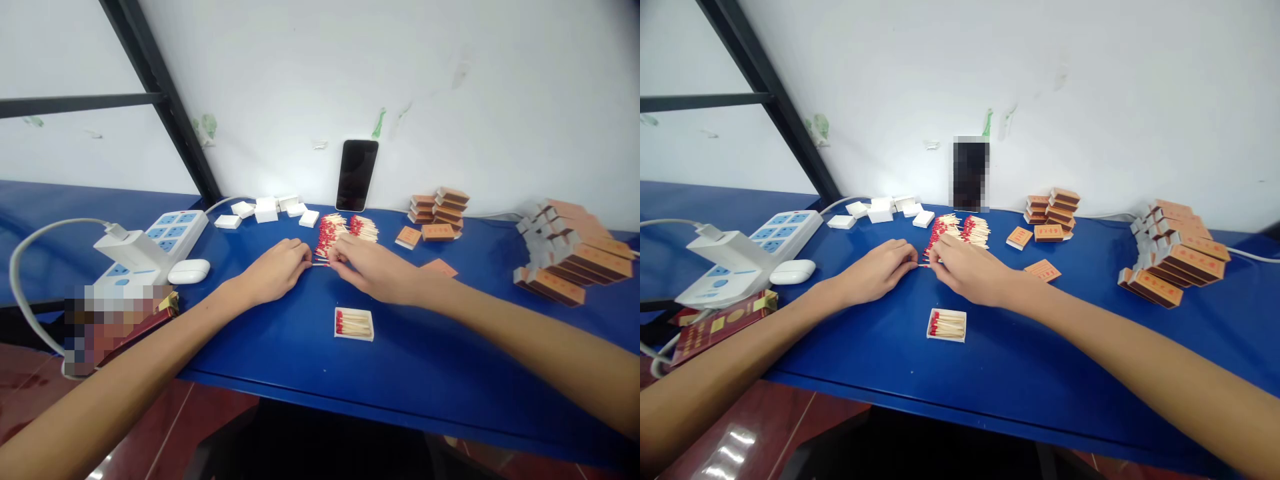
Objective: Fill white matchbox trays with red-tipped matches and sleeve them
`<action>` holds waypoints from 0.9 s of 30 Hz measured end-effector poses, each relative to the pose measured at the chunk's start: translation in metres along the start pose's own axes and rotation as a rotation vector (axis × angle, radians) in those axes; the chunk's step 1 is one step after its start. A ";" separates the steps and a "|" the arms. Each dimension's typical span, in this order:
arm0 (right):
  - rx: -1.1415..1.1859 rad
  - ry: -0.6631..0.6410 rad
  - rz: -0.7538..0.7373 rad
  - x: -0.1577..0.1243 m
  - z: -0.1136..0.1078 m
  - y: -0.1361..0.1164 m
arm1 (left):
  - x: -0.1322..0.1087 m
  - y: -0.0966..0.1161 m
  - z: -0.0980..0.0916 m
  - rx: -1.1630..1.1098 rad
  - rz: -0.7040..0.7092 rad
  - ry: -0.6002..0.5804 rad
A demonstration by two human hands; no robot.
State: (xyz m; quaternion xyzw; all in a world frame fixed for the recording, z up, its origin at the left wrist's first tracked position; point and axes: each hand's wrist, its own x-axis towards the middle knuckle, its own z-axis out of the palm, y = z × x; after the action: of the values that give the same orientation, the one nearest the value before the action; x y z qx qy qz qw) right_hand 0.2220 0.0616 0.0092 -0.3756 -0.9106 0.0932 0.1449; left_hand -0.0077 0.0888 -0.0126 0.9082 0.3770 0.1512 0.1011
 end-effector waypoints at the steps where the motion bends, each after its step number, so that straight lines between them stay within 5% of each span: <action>1: 0.071 0.014 0.021 -0.010 -0.003 -0.008 | -0.005 0.005 -0.004 -0.016 0.001 -0.006; 6: 0.134 -0.051 0.179 -0.054 0.002 -0.046 | -0.024 0.041 -0.019 -0.218 -0.009 -0.064; 10: 0.091 0.017 0.216 -0.065 0.002 -0.051 | -0.025 0.064 -0.016 -0.281 0.027 -0.105; 15: -0.023 0.161 0.269 -0.050 -0.016 -0.017 | -0.023 0.074 -0.007 -0.272 0.102 -0.165; 22: -0.289 0.009 0.072 -0.011 -0.008 0.042 | -0.015 0.080 -0.010 -0.227 0.100 -0.233; 25: -0.340 -0.054 0.027 -0.001 -0.006 0.046 | -0.011 0.079 -0.009 -0.246 0.101 -0.137; 27: -0.361 -0.088 0.002 0.004 -0.007 0.044 | -0.007 0.073 -0.007 -0.228 0.050 0.033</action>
State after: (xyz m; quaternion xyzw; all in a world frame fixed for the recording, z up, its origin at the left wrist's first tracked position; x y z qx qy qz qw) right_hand 0.2508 0.0954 0.0043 -0.3918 -0.9177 -0.0552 0.0351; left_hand 0.0327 0.0336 0.0144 0.8973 0.3364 0.2103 0.1937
